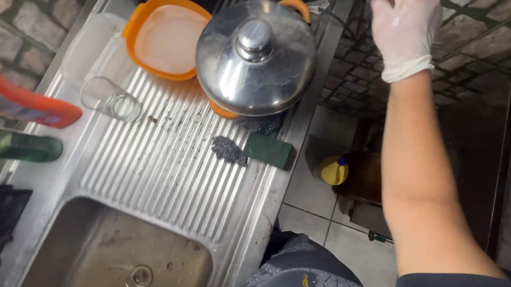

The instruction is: The person scrubs several small dark containers and lids in a soapy sink using a steel wool pad, then rinses them under running water and places them on the sink drainer. The person also wipes the sink drainer with a sponge.

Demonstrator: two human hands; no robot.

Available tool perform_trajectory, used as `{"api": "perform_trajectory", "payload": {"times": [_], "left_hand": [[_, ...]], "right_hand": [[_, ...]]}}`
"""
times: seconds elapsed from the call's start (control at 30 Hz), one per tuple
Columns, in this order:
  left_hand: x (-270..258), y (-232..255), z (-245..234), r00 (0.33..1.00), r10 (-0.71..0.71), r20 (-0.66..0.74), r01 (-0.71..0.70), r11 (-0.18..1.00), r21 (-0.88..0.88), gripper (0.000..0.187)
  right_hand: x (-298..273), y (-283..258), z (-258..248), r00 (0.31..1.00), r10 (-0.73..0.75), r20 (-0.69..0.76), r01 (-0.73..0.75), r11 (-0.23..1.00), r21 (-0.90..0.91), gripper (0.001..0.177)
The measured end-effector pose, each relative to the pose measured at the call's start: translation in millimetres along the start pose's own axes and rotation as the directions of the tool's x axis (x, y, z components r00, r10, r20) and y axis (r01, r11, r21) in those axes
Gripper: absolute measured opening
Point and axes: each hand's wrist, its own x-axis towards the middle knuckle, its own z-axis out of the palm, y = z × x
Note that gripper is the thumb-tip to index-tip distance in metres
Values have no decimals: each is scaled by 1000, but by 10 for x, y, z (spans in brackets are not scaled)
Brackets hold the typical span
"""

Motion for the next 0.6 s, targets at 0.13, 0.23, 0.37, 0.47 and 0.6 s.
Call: {"api": "perform_trajectory", "payload": {"times": [0.13, 0.23, 0.37, 0.47, 0.6], "left_hand": [[-290, 190, -98, 874, -480, -76, 465, 871, -157, 37], [-656, 378, -181, 652, -752, -102, 703, 649, -290, 41], [-597, 668, -71, 656, -737, -161, 649, 660, -379, 39], [-556, 864, -1, 649, -736, -192, 635, 664, -394, 38], [-401, 1244, 191, 654, -707, -270, 576, 697, -427, 48]], "right_hand": [[-160, 574, 660, 704, 527, 476, -256, 814, -521, 29], [-340, 614, 1240, 719, 423, 552, -225, 892, -391, 28], [-433, 417, 1493, 668, 383, 639, -171, 914, -369, 28], [-717, 101, 1073, 883, 102, 458, -25, 985, -172, 17], [-1148, -1102, 190, 985, -154, 71, 127, 948, 290, 7]]}}
